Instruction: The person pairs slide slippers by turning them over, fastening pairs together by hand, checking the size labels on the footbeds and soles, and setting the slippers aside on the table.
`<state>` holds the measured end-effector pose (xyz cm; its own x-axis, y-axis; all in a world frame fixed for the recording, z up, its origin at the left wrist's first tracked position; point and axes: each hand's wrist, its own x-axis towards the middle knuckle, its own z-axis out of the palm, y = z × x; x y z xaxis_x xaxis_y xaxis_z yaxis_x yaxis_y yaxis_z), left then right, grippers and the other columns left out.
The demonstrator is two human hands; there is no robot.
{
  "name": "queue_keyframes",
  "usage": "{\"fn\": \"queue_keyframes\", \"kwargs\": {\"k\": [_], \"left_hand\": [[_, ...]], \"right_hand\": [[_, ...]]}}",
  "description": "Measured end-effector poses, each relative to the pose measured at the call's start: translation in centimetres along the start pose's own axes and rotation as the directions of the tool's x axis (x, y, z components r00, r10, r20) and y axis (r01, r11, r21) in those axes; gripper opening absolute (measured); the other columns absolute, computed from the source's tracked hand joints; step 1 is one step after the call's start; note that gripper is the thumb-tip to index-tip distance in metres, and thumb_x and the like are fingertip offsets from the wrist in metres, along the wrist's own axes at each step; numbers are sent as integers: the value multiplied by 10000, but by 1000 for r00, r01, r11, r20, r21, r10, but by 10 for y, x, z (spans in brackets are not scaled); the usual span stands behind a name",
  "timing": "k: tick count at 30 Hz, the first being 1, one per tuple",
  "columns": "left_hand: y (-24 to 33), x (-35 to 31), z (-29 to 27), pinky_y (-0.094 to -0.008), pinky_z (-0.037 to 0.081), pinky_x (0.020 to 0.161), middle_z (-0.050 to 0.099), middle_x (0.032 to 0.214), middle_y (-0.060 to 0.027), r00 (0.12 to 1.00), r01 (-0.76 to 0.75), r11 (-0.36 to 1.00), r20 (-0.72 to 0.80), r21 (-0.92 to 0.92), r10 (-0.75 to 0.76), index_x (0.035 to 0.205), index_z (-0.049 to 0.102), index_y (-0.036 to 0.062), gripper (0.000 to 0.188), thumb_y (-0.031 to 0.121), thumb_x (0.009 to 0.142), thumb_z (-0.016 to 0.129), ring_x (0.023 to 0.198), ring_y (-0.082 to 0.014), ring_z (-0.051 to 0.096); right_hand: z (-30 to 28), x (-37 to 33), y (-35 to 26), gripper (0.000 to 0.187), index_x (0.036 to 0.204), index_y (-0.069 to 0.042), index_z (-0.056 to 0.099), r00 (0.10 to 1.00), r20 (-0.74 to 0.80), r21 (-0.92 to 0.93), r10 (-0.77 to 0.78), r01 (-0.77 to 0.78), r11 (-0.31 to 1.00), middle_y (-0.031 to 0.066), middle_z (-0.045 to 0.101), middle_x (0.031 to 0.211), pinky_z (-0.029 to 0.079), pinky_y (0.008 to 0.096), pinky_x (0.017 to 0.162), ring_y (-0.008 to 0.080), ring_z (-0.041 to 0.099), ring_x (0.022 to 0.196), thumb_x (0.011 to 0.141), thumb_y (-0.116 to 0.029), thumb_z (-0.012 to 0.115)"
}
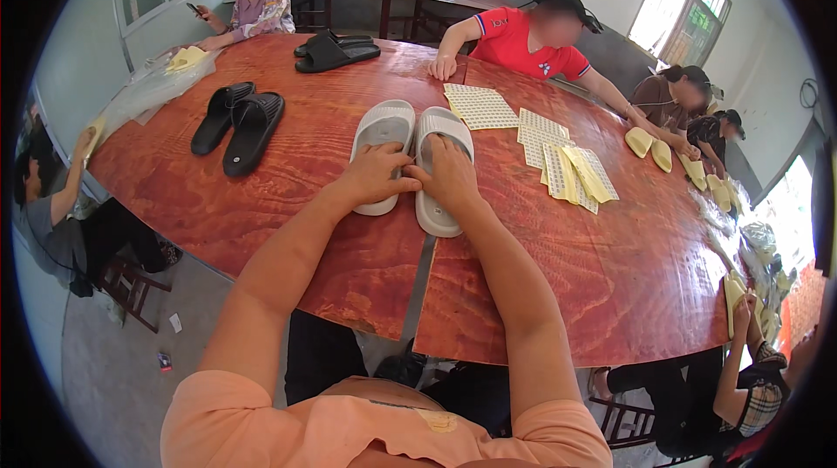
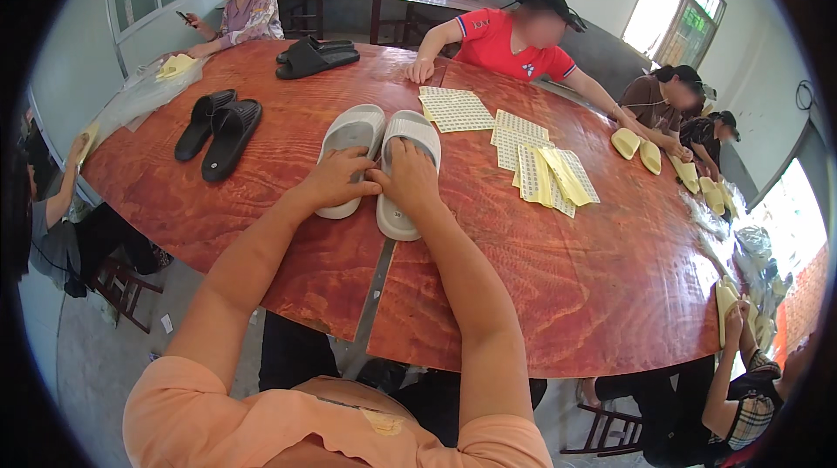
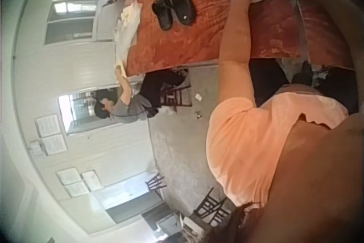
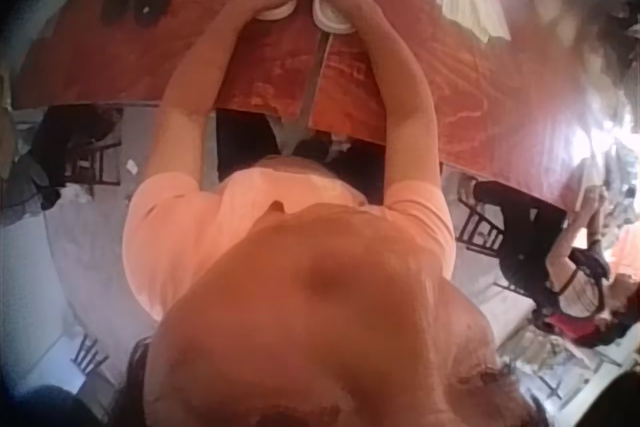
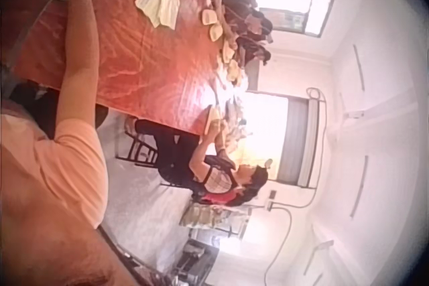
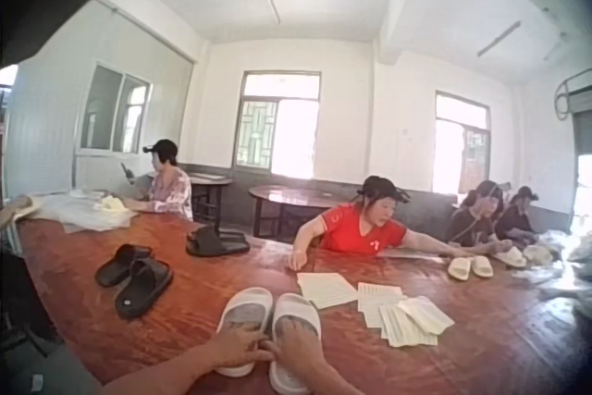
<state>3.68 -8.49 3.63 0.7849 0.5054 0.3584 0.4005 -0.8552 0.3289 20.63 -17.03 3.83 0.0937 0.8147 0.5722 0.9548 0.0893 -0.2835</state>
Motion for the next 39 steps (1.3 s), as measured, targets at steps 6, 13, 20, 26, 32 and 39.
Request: {"fn": "queue_keyframes", "kwargs": {"k": [6, 13, 20, 26, 32, 39], "left_hand": [[-14, 4, 8, -430, 450, 971, 596, 1254, -215, 992, -90, 988, -99, -123, 78, 1082, 711, 104, 292, 297, 867, 672, 1107, -394, 588], [-19, 7, 12, -390, 501, 847, 644, 1138, -175, 981, -147, 970, -156, -191, 118, 1049, 703, 67, 212, 202, 900, 638, 963, -345, 642], [-4, 5, -2, -331, 494, 781, 662, 981, -130, 984, -76, 910, -177, -407, 3, 1061, 676, 14, 221, 189, 943, 613, 877, -245, 644], [1, 6, -3, -292, 499, 838, 699, 1026, -102, 934, -206, 844, -357, -495, 18, 1078, 682, 7, 208, 150, 935, 632, 944, -189, 657], [6, 7, -6, -280, 502, 765, 701, 929, -79, 942, -138, 823, -329, -552, -63, 1029, 692, 3, 192, 156, 921, 650, 841, -154, 650], [1, 6, -3, -260, 506, 765, 712, 902, -52, 935, -93, 764, -319, -638, -153, 992, 714, 15, 156, 130, 894, 677, 828, -110, 645]], "right_hand": [[-1, 1, 3, 464, 1100, -25, 568, 990, -127, 69, -54, 64, 996, 188, 638, 1076, 480, 453, 871, 373, 613, 1015, 784, -319, 737], [0, 2, 6, 416, 1167, -76, 557, 999, 33, 77, 3, -6, 997, 133, 680, 1063, 515, 423, 819, 332, 651, 990, 841, -291, 699], [-3, 2, 3, 431, 1233, -109, 524, 984, -140, 157, -108, 130, 979, 91, 672, 1075, 530, 395, 744, 286, 667, 900, 858, -240, 691], [-11, 7, -6, 252, 1078, -108, 622, 919, -271, 85, -286, 319, 944, 82, 678, 967, 527, 389, 692, 288, 664, 828, 857, -207, 691], [-11, 10, -4, 133, 865, -96, 634, 933, -306, 82, -188, 223, 971, 66, 666, 815, 512, 383, 622, 272, 659, 777, 854, -214, 696], [-9, 6, -7, 148, 869, -94, 632, 941, -278, 94, -193, 226, 969, 76, 660, 831, 506, 400, 621, 289, 655, 757, 853, -226, 697]]}}
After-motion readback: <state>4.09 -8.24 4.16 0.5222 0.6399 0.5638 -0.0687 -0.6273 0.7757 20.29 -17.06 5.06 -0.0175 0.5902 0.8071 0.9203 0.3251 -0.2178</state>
